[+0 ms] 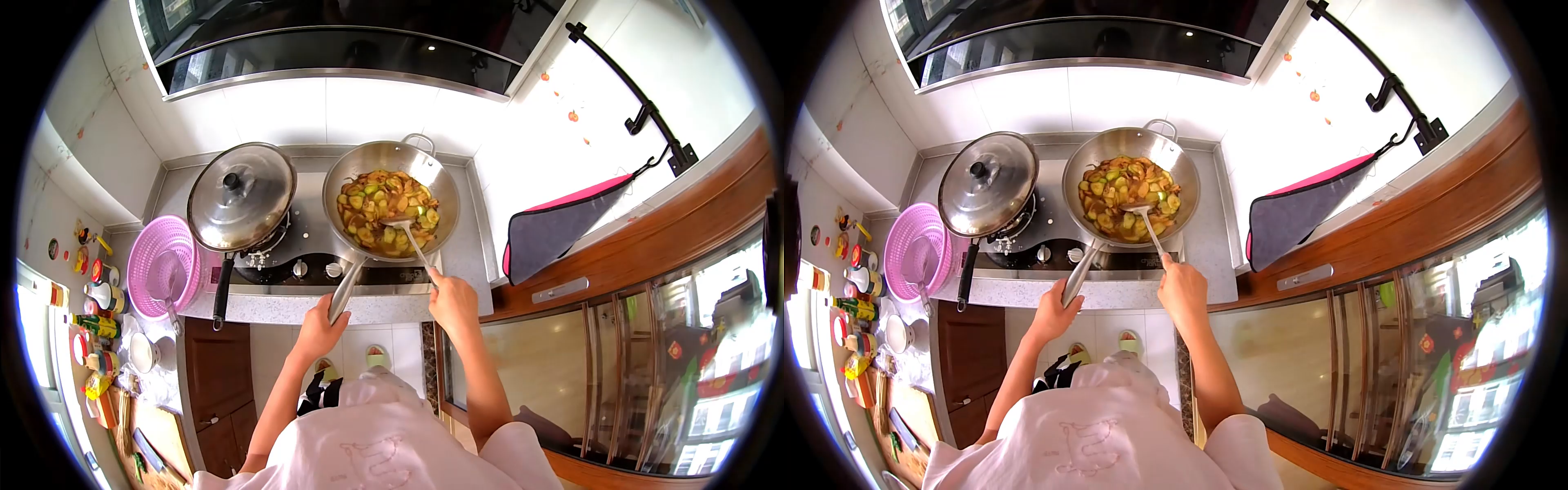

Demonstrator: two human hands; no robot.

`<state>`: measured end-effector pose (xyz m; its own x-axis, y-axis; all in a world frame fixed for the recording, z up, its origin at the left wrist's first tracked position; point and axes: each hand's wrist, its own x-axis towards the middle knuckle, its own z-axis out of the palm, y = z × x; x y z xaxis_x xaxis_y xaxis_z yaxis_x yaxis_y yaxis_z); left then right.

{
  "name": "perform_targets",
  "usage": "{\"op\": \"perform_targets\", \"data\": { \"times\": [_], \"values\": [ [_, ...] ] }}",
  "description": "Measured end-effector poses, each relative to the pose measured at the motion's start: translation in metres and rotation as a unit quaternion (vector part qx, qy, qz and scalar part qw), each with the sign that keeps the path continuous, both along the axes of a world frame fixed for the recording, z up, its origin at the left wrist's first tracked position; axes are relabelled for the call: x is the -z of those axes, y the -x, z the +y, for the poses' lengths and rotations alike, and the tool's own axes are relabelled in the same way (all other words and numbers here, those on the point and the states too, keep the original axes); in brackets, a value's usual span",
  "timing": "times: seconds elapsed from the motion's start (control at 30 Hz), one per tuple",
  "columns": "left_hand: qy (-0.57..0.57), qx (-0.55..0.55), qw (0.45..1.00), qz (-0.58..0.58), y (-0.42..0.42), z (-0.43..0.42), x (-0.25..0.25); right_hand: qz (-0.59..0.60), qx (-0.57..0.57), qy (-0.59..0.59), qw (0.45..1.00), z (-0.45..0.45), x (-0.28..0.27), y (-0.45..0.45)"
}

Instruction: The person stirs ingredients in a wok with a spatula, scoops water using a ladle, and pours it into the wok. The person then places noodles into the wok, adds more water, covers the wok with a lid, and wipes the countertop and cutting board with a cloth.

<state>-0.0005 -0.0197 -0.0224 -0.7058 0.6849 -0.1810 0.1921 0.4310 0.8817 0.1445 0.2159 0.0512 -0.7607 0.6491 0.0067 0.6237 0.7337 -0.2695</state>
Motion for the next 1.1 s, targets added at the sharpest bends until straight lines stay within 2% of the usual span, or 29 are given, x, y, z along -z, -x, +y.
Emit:
{"op": "perform_targets", "data": {
  "times": [0.23,0.33,0.47,0.57,0.6,0.8,0.93,1.03,1.1],
  "values": [
    [0.002,-0.002,1.000,-0.013,0.001,0.000,0.001,0.073,-0.001,0.003,0.997,0.011,-0.017,0.021],
    [-0.008,-0.004,1.000,-0.012,0.000,-0.001,0.006,0.092,0.000,-0.001,0.996,0.014,0.007,0.050],
    [0.005,-0.001,1.000,-0.011,0.001,-0.001,-0.002,0.061,-0.020,0.003,0.998,0.009,0.041,0.073],
    [0.017,-0.002,1.000,-0.016,0.001,-0.001,-0.006,0.032,-0.020,0.031,0.999,0.005,0.023,0.066],
    [0.018,-0.002,1.000,-0.018,0.001,-0.001,-0.005,0.027,-0.036,0.003,0.999,0.004,0.018,0.061],
    [0.026,0.007,1.000,0.002,0.001,-0.001,-0.008,0.036,-0.025,0.012,0.999,0.013,0.024,0.075],
    [0.018,-0.011,1.000,-0.005,-0.001,-0.002,-0.010,0.067,-0.002,0.051,0.996,0.010,-0.023,0.065],
    [0.007,-0.007,1.000,0.013,-0.003,-0.001,-0.006,0.099,-0.024,-0.001,0.995,0.008,-0.018,0.081],
    [-0.001,-0.001,1.000,0.024,0.000,-0.001,-0.004,0.120,-0.038,-0.011,0.992,0.016,0.018,0.096]
  ]
}}
